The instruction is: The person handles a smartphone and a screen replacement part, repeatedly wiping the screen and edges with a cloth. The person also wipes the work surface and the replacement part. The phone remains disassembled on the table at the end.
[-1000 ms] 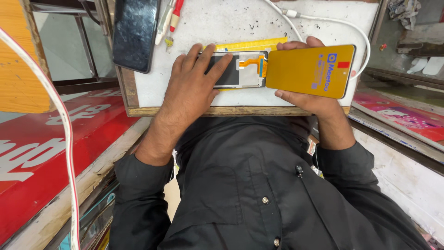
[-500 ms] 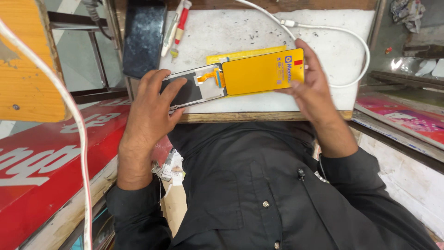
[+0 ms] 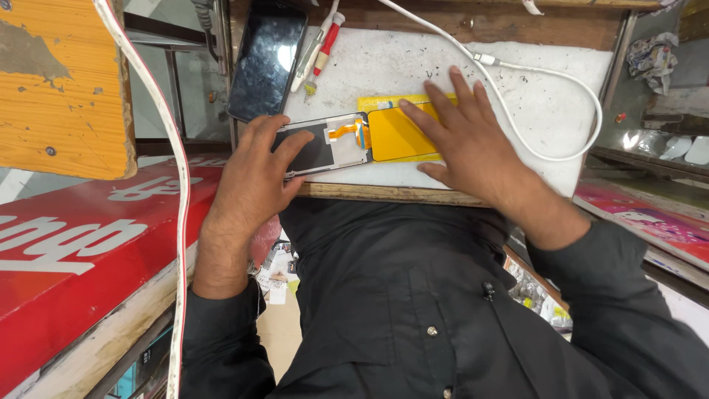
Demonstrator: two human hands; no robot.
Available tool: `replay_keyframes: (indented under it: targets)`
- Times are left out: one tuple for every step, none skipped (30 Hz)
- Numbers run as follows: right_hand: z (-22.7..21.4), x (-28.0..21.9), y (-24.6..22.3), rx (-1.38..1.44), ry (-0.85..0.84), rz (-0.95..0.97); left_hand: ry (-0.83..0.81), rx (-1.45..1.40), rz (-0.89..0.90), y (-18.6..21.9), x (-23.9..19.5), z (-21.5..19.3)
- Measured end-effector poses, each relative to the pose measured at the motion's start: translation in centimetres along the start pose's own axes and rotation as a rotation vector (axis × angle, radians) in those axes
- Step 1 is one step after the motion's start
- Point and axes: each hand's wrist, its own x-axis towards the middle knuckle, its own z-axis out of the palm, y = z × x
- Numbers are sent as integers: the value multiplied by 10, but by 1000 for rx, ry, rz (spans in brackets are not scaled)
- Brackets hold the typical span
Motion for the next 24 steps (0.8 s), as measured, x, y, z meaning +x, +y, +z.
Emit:
replay_keyframes:
  targets:
    - [-2,2,-1,-18,-21,-8,-1,-5,1,1,-1,1]
    - [-3,6,0,-39,-33,-23,6,-2,2,0,0,-1]
    - [-5,10,0,-60,-46,-37,9,-21,-6,-1,1,-2]
    - [-5,10,1,-87,-44,-48,5,-44,-19,0,-1,-1]
    - [-7,8,2,-115,-43,-59,1,-68,-31,1,-2,1]
    - [-8,4,5,-143,-41,-66,24,-70,-3,3,-1,2]
    - [-9,0,9,-142,-23,-63,47,-73,25,5,1,5]
    - [-11,-6,14,-139,-8,-56,67,-78,53,7,2,7]
    - [-12,-13,18,-136,7,-49,64,-103,74,9,5,10]
    - [-14,-21,23,-118,13,-39,59,-127,91,11,7,13]
    - [-17,-30,28,-99,19,-28,55,-152,108,13,10,16]
    - [-19,-37,34,-84,29,-16,37,-164,126,15,16,19]
    - [-20,-43,40,-58,40,-4,19,-176,144,17,22,23]
    - [-21,-50,46,-30,49,10,-2,-192,163,20,27,27]
    - [-21,-57,51,-4,58,25,-8,-187,178,23,33,31]
    - [-21,-61,55,-6,52,48,-12,-179,195,25,40,35]
    - [-20,-65,59,-8,46,71,-16,-171,213,27,47,39]
    - [-18,-69,62,-6,38,93,-26,-146,214,29,53,43]
    - [-17,-72,66,-38,32,104,-35,-121,215,31,59,47]
    - [-15,-75,69,-65,26,112,-48,-95,213,32,62,49]
    - [-13,-78,71,-93,19,121,-64,-78,198,33,65,52]
    - [-11,-78,72,-86,17,135,-76,-56,185,34,69,52]
    - [-11,-79,73,-78,15,149,-87,-34,171,34,73,52]
    - [-10,-80,73,-70,10,163,-105,-18,163,35,75,53]
